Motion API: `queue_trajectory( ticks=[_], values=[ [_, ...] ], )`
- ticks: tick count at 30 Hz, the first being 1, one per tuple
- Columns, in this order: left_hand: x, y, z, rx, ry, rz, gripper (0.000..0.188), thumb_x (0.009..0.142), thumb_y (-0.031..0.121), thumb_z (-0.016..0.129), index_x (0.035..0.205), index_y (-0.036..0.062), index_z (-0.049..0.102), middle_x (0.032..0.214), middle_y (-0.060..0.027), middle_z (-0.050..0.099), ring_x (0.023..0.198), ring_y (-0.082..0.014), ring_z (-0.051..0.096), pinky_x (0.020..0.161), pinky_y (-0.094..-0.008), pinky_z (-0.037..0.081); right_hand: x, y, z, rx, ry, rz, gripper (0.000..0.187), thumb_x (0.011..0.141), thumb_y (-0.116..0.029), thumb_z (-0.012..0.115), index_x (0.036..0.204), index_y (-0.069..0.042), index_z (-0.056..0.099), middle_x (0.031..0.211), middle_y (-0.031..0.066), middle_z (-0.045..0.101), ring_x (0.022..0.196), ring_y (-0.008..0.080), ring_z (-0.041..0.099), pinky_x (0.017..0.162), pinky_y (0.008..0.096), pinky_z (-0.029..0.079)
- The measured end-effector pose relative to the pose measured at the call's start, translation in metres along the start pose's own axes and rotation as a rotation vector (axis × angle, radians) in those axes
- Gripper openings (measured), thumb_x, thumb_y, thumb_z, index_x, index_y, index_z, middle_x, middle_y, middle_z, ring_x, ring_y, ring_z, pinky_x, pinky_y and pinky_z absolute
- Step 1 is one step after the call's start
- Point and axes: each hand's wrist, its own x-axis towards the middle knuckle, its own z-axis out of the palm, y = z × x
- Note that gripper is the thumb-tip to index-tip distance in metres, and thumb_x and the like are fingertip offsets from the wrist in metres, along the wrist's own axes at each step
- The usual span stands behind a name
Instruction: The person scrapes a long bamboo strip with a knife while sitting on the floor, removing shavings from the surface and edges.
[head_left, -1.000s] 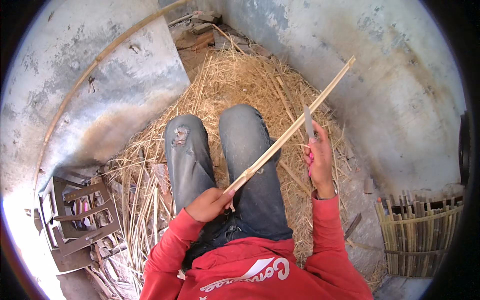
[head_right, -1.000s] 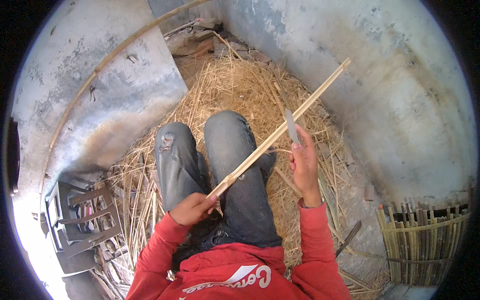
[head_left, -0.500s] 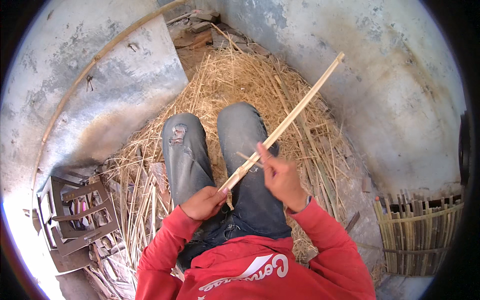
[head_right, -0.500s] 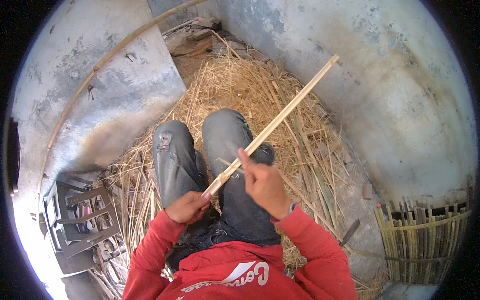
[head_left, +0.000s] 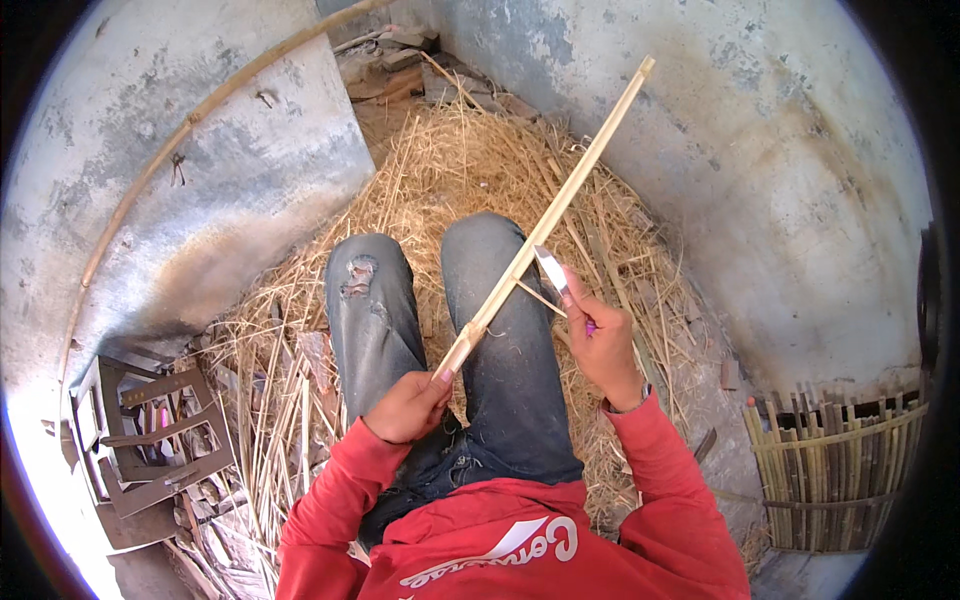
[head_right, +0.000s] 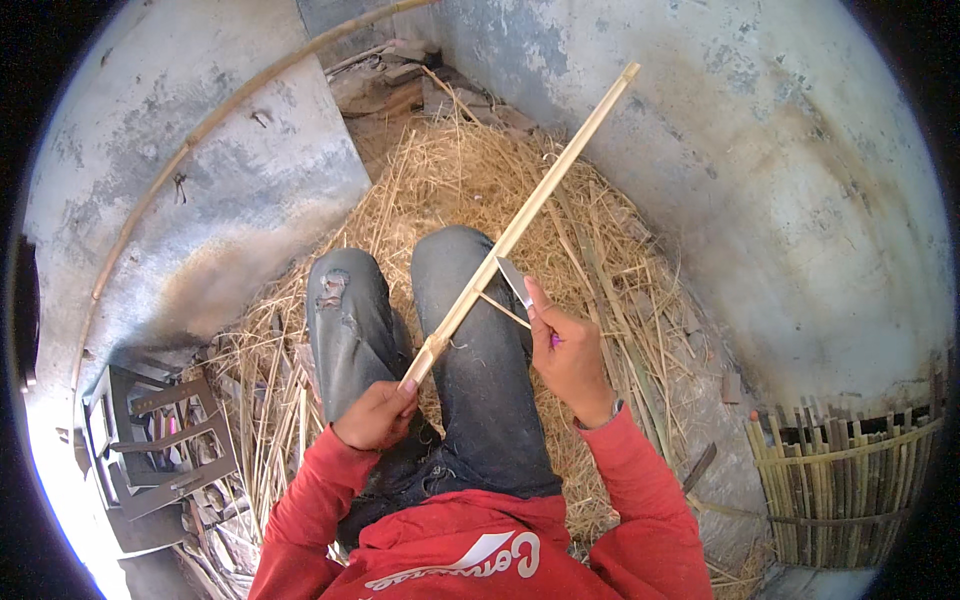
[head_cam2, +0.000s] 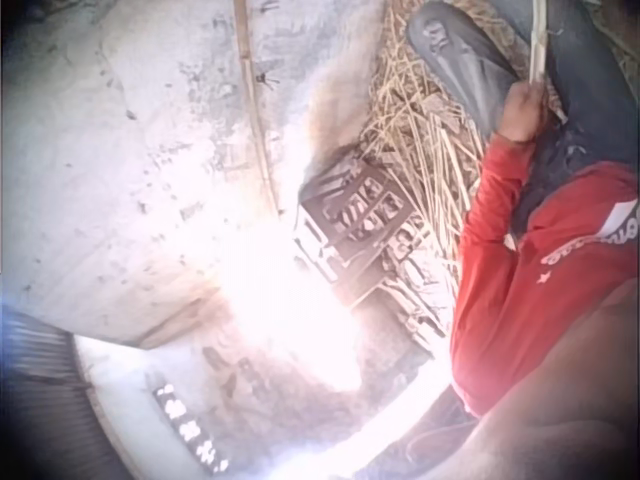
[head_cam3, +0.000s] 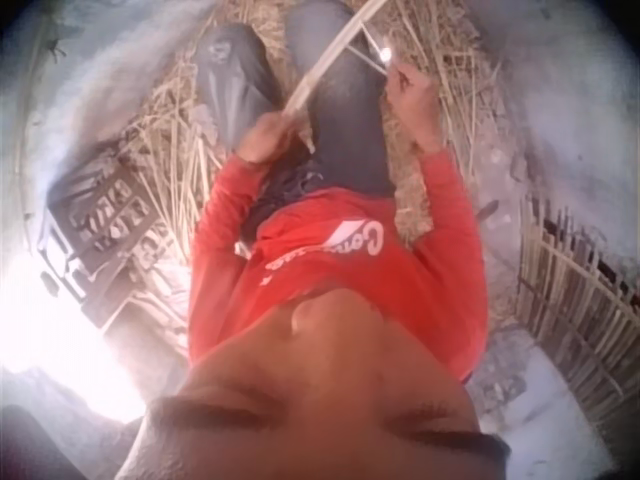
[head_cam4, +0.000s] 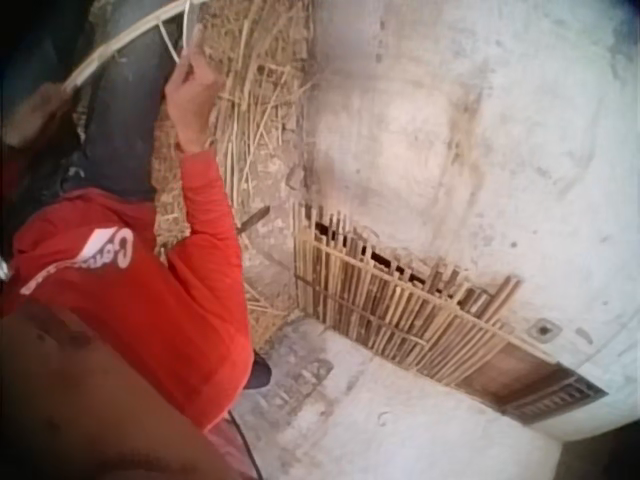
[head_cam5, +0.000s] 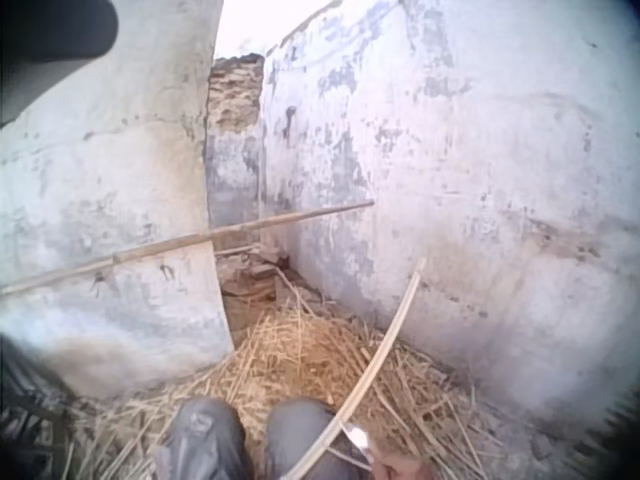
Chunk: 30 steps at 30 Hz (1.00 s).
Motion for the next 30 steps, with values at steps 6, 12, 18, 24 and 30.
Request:
queue_trajectory(
  ticks=[6,12,18,24,30],
  values=[
    [0.003,0.003,0.0,0.073,0.006,0.039,0.054,0.113,0.052,0.045,0.074,0.0144,0.046,0.06,0.0054,0.039,0.046,-0.0082,0.034,0.043,-0.0277,0.025,0.016,-0.01,0.003,0.009,-0.03,0.005,0.038,0.1,-0.002,0.065,0.138,-0.004,0.07,0.065,0.02,0.052,0.05,0.016,0.045,0.051,0.0343,0.039],
    [0.003,0.0,0.001,0.009,0.021,-0.017,0.054,0.114,0.051,0.045,0.074,0.0142,0.047,0.059,0.0057,0.038,0.047,-0.0083,0.033,0.043,-0.0278,0.025,-0.001,-0.015,0.005,-0.009,-0.202,-0.081,0.04,0.101,-0.003,0.064,0.14,-0.004,0.068,0.067,0.0221,0.056,0.05,0.0213,0.052,0.052,0.0347,0.044],
    [0.0,0.004,0.0,-0.019,0.029,-0.059,0.054,0.113,0.051,0.046,0.074,0.0137,0.047,0.059,0.005,0.038,0.046,-0.0086,0.032,0.043,-0.0282,0.024,0.008,-0.014,-0.01,0.033,-0.309,0.026,0.042,0.101,-0.003,0.063,0.142,-0.004,0.065,0.069,0.0234,0.059,0.049,0.0187,0.052,0.051,0.0347,0.045],
    [-0.001,0.005,0.001,-0.004,0.015,-0.061,0.055,0.113,0.052,0.047,0.074,0.0143,0.047,0.058,0.0054,0.037,0.045,-0.0084,0.031,0.042,-0.0281,0.023,-0.001,0.004,-0.001,0.193,-0.228,-0.051,0.039,0.101,-0.004,0.062,0.14,-0.005,0.067,0.1,0.0277,0.072,0.066,0.0136,0.068,0.062,0.0312,0.053],
    [0.001,0.004,-0.001,-0.049,-0.012,-0.054,0.055,0.113,0.053,0.047,0.074,0.0147,0.047,0.058,0.0051,0.039,0.045,-0.0081,0.032,0.042,-0.0282,0.023,-0.021,-0.014,0.001,0.281,-0.436,-0.025,0.027,0.1,-0.003,0.061,0.122,0.001,0.074,0.122,0.0231,0.074,0.089,0.0256,0.08,0.079,0.0334,0.06]
  ],
)
